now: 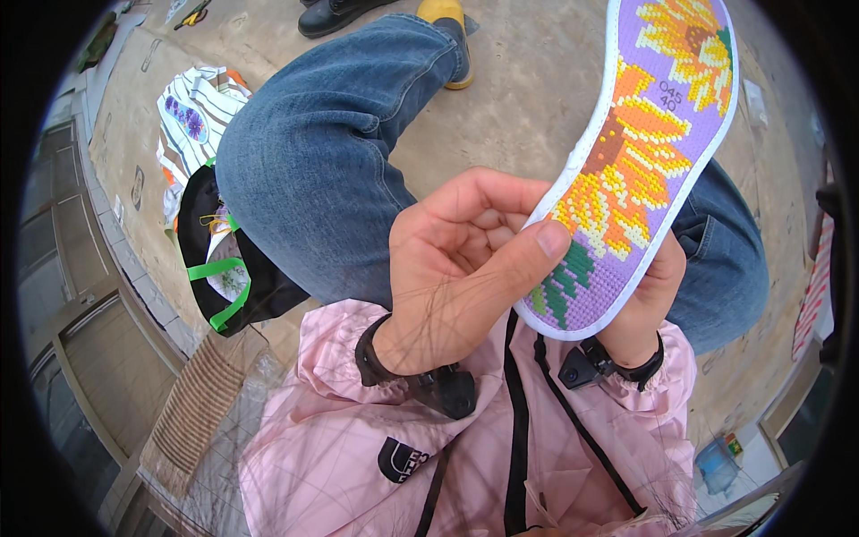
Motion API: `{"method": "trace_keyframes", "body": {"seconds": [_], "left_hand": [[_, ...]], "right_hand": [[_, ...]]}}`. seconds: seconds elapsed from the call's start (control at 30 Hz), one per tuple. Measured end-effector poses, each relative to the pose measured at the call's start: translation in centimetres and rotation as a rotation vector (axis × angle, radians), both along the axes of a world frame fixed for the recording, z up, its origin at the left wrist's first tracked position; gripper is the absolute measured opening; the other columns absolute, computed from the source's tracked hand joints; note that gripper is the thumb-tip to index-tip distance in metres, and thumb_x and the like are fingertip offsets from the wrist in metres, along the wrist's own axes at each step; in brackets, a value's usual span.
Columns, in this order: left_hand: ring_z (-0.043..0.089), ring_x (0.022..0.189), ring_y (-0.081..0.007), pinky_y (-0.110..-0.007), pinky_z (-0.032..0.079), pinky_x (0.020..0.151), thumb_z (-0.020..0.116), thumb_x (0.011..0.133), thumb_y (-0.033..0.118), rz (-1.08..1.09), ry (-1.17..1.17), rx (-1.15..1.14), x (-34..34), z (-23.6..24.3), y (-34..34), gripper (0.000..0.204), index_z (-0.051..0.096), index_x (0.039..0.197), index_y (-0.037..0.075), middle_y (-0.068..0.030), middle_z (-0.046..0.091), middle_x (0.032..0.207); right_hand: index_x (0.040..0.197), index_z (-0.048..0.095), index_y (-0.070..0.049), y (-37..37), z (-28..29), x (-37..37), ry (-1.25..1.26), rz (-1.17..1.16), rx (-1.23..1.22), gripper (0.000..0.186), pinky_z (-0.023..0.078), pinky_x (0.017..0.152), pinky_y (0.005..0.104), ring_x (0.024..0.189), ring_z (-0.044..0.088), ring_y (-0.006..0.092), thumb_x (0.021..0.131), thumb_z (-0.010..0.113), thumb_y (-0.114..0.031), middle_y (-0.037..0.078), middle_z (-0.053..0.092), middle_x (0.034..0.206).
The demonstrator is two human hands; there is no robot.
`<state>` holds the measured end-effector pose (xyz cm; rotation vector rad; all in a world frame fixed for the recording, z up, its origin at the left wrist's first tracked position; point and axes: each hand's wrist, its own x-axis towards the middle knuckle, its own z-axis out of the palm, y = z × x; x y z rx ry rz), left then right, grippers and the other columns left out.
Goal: The person sews a decorative insole with a sunflower pattern using a needle and thread. They repeatedly insert the needle through the insole's edge and pull the thread to secure the border.
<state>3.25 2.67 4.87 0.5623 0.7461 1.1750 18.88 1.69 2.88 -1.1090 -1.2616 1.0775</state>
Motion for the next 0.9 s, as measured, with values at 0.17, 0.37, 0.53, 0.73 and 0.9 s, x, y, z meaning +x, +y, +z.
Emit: {"method": "trace_keyframes", "body": {"seconds": [0.17, 0.37, 0.53, 0.73, 0.9], "left_hand": [[0.067, 0.085, -0.0126, -0.024, 0.054, 0.076, 0.064, 0.088, 0.001, 0.003, -0.007, 0.023, 0.0, -0.1, -0.1, 0.023, 0.057, 0.109, -0.007, -0.0143, 0.068, 0.097], [0.066, 0.087, -0.0127, -0.024, 0.054, 0.078, 0.066, 0.087, 0.000, 0.004, 0.039, 0.075, -0.1, -0.3, -0.1, 0.025, 0.056, 0.109, -0.007, -0.0141, 0.068, 0.098], [0.067, 0.086, -0.0131, -0.025, 0.054, 0.076, 0.067, 0.086, 0.000, 0.023, 0.179, 0.119, -0.1, -0.9, -0.2, 0.026, 0.057, 0.108, -0.007, -0.0135, 0.069, 0.095], [0.066, 0.082, -0.0115, -0.023, 0.054, 0.070, 0.068, 0.084, -0.001, 0.064, 0.236, 0.086, 0.1, -0.7, 0.3, 0.029, 0.058, 0.111, -0.006, -0.0118, 0.069, 0.092], [0.066, 0.079, -0.0102, -0.021, 0.053, 0.066, 0.068, 0.081, -0.003, 0.011, 0.325, 0.162, 0.4, -1.5, 0.0, 0.030, 0.058, 0.110, -0.005, -0.0102, 0.069, 0.091]], "right_hand": [[0.103, 0.065, 0.004, 0.0, 0.0, -0.2, 0.049, 0.008, -0.003, 0.024, 0.049, 0.077, 0.0255, 0.092, 0.064, 0.0151, 0.082, 0.072, -0.004, 0.009, 0.064, 0.105], [0.119, 0.054, 0.005, 0.1, -0.1, -0.7, 0.126, -0.002, -0.011, 0.042, 0.049, 0.084, 0.0264, 0.099, 0.062, 0.0146, 0.082, 0.072, -0.004, 0.010, 0.063, 0.111], [0.126, 0.043, 0.006, 0.2, 0.4, -0.7, 0.166, -0.001, -0.054, 0.045, 0.048, 0.091, 0.0285, 0.105, 0.061, 0.0153, 0.088, 0.065, -0.003, 0.012, 0.061, 0.115], [0.117, 0.051, 0.003, 2.3, 0.6, 1.5, -0.329, -0.282, 0.381, 0.033, 0.043, 0.093, 0.0338, 0.106, 0.056, 0.0239, 0.087, 0.063, -0.006, 0.016, 0.057, 0.116], [0.096, 0.060, -0.003, 2.4, 1.6, 1.7, -0.664, 0.041, 0.521, 0.016, 0.043, 0.092, 0.0427, 0.101, 0.058, 0.0284, 0.085, 0.067, -0.012, 0.014, 0.061, 0.102]]}}
